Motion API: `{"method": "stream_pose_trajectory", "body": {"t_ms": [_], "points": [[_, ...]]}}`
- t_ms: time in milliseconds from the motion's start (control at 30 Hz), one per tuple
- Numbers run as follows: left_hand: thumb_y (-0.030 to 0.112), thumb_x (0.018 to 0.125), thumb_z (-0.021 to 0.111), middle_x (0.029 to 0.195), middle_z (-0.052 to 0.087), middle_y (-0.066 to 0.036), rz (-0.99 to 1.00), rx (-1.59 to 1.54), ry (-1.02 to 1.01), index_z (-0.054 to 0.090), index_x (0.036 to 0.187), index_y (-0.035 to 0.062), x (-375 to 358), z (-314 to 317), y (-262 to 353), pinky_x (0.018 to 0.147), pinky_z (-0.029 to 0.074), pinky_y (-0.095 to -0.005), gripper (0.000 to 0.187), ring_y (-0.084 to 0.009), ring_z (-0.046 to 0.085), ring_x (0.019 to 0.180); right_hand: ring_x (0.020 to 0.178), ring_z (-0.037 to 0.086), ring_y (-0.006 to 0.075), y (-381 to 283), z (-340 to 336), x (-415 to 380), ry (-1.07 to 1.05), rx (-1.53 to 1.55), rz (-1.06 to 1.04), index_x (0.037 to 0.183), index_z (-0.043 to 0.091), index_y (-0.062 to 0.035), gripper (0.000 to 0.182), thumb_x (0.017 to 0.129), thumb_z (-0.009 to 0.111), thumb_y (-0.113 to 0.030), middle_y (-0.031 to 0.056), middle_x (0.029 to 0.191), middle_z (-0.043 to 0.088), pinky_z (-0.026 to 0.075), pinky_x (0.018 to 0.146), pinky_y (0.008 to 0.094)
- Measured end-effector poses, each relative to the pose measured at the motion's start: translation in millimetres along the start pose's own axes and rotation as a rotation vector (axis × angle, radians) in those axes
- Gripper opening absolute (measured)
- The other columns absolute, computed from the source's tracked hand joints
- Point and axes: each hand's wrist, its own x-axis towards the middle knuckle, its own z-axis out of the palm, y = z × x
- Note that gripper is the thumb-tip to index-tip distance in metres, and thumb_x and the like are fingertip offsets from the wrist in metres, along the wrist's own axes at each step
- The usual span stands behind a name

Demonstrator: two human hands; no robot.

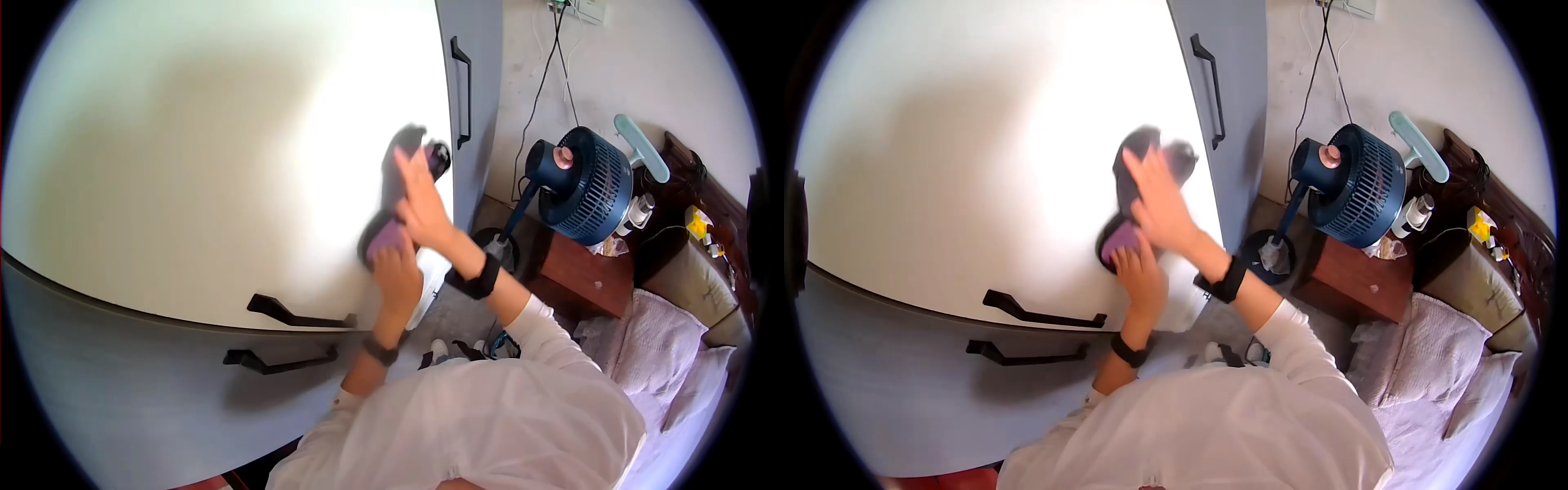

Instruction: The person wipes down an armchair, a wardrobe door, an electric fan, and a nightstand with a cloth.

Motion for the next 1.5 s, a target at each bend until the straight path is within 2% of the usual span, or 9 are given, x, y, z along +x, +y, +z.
{"method": "stream_pose_trajectory", "body": {"t_ms": [333,433,533,800,933,1033,1200,1400,1500], "points": [[-0.007,0.08,0.037,0.138,0.034,-0.039,-0.061,-0.092,0.383,0.014,0.149,-0.0097,37,-27,-1,0.105,0.026,-0.0543,0.073,-0.0534,0.038,0.123,0.125,0.048,0.0352,-59,5,93,0.162,0.026,-0.441,0.131,0.057,-0.0102,0.068,0.064,0.055,-0.022,0.0158,0.117,0.058,0.031,0.108,0.0518],[-0.003,0.082,0.04,0.128,0.039,-0.044,-0.089,0.148,0.282,0.02,0.147,-0.011,47,-16,7,0.106,0.023,-0.064,0.068,-0.0605,0.038,0.119,0.132,0.041,0.0415,-21,2,103,0.392,-0.05,-0.294,0.137,0.05,-0.0047,0.072,0.067,0.053,-0.023,0.0226,0.127,0.053,0.029,0.108,0.0523],[-0.004,0.075,0.048,0.07,0.041,-0.015,0.067,0.292,0.241,0.039,0.137,-0.0129,75,-5,17,0.065,0.039,-0.0498,0.063,-0.0356,0.046,0.065,0.133,0.037,0.0434,39,2,85,0.532,-0.001,-0.053,0.142,0.042,-0.0028,0.072,0.071,0.047,-0.016,0.0244,0.135,0.047,0.024,0.111,0.0494],[0.001,0.081,0.049,0.128,0.051,-0.029,0.114,-0.125,-0.472,0.04,0.14,-0.005,-41,38,-9,0.107,0.035,-0.0488,0.059,-0.0419,0.049,0.121,0.138,0.03,0.0337,99,64,-87,0.565,0.223,0.913,0.149,0.026,-0.0045,0.075,0.076,0.032,0.01,0.02,0.15,0.033,0.021,0.116,0.0393],[0.004,0.079,0.053,0.126,0.05,-0.032,-0.064,-0.073,-0.616,0.043,0.135,-0.0081,-111,24,-29,0.105,0.037,-0.05,0.059,-0.0444,0.045,0.124,0.139,0.028,0.0386,56,89,-121,0.445,0.094,0.785,0.146,0.029,0.0029,0.069,0.077,0.034,0.007,0.0241,0.148,0.032,0.019,0.116,0.0441],[-0.003,0.077,0.051,0.128,0.041,-0.04,-0.127,0.026,-0.319,0.034,0.14,-0.0106,-115,0,-12,0.102,0.031,-0.0608,0.066,-0.0568,0.039,0.119,0.128,0.033,0.0517,12,82,-91,0.387,-0.01,0.184,0.135,0.041,0.0043,0.061,0.077,0.043,-0.015,0.0304,0.128,0.043,0.018,0.111,0.0609],[-0.004,0.077,0.05,0.126,0.039,-0.041,-0.104,0.156,-0.101,0.027,0.142,-0.0109,-85,1,-6,0.097,0.031,-0.0638,0.069,-0.0591,0.041,0.113,0.117,0.052,0.0415,-5,56,-23,0.212,0.03,-0.226,0.121,0.064,-0.0118,0.057,0.067,0.055,-0.029,0.0146,0.1,0.056,0.027,0.107,0.0588],[0.007,0.081,0.057,0.106,0.056,-0.024,0.089,0.094,-0.221,0.044,0.134,-0.0033,-39,24,-6,0.08,0.047,-0.0487,0.055,-0.0395,0.057,0.095,0.133,0.034,0.047,65,54,-31,0.439,-0.063,-0.006,0.135,0.049,-0.0012,0.062,0.076,0.044,-0.018,0.0281,0.134,0.045,0.019,0.112,0.0562],[0.015,0.083,0.059,0.11,0.06,-0.016,0.158,0.005,-0.337,0.051,0.13,0.0006,-18,30,-3,0.083,0.051,-0.0362,0.049,-0.0299,0.06,0.101,0.139,0.032,0.0294,100,59,-53,0.562,0.027,0.393,0.142,0.038,0.0039,0.066,0.078,0.024,0.009,0.0171,0.148,0.039,0.018,0.118,0.0387]]}}
